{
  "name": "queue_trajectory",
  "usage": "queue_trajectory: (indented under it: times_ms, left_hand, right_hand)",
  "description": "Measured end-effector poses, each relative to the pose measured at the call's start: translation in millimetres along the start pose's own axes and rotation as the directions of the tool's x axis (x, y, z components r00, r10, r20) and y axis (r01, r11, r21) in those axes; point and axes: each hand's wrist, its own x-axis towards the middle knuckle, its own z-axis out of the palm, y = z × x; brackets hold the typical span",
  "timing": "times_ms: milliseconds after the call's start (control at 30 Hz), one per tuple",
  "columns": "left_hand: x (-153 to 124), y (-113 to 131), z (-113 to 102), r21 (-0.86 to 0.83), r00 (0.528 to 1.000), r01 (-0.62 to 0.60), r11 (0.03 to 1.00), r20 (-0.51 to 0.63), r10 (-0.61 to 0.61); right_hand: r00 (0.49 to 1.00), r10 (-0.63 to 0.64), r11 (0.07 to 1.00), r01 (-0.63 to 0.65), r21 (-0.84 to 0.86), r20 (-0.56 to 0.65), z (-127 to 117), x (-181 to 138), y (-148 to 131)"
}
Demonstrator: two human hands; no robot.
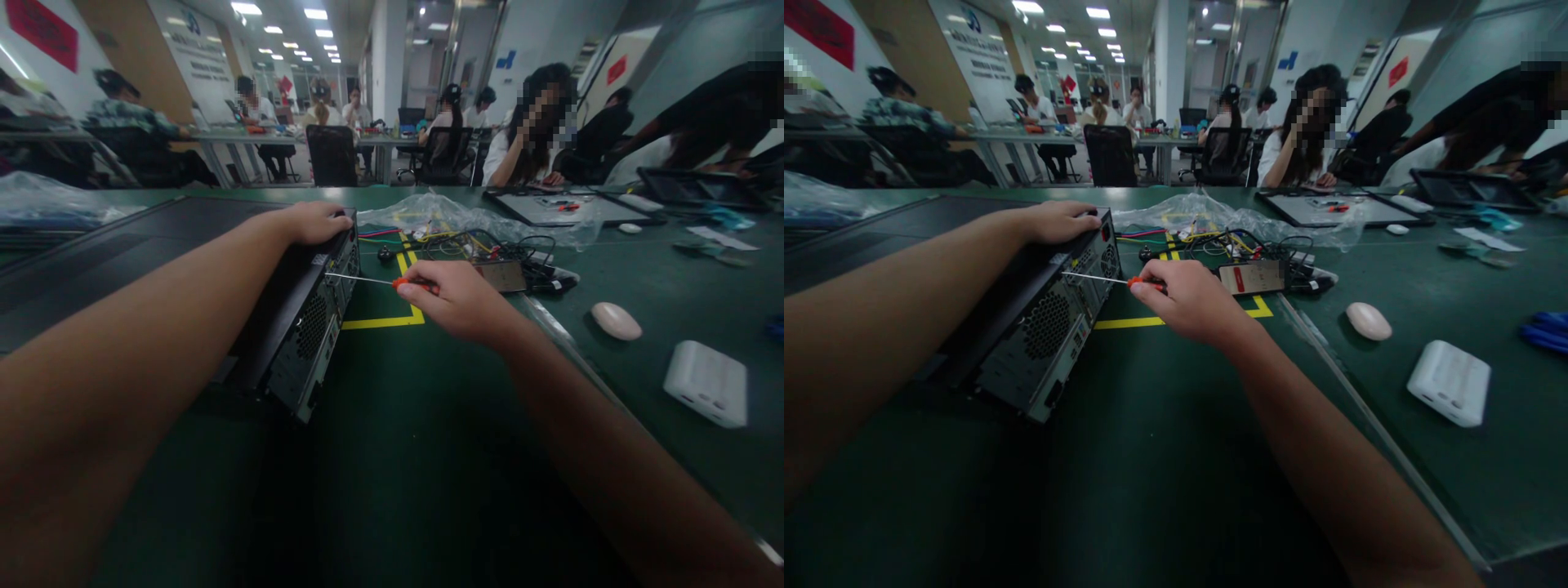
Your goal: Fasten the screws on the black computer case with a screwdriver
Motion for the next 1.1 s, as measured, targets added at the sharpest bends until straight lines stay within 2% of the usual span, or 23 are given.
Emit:
queue_trajectory:
  times_ms: [167,1100]
  left_hand:
    - [1.5,-1.9,1.1,-0.029,1.0,-0.003,1.0,-0.008,0.002]
    - [0.8,-0.4,0.5,0.028,1.0,0.011,1.0,0.006,-0.011]
  right_hand:
    - [0.999,-0.004,0.999,0.002,-0.042,-0.05,0.0,-0.1,2.8]
    - [0.999,-0.016,0.999,0.014,-0.041,-0.034,-1.4,0.8,4.3]
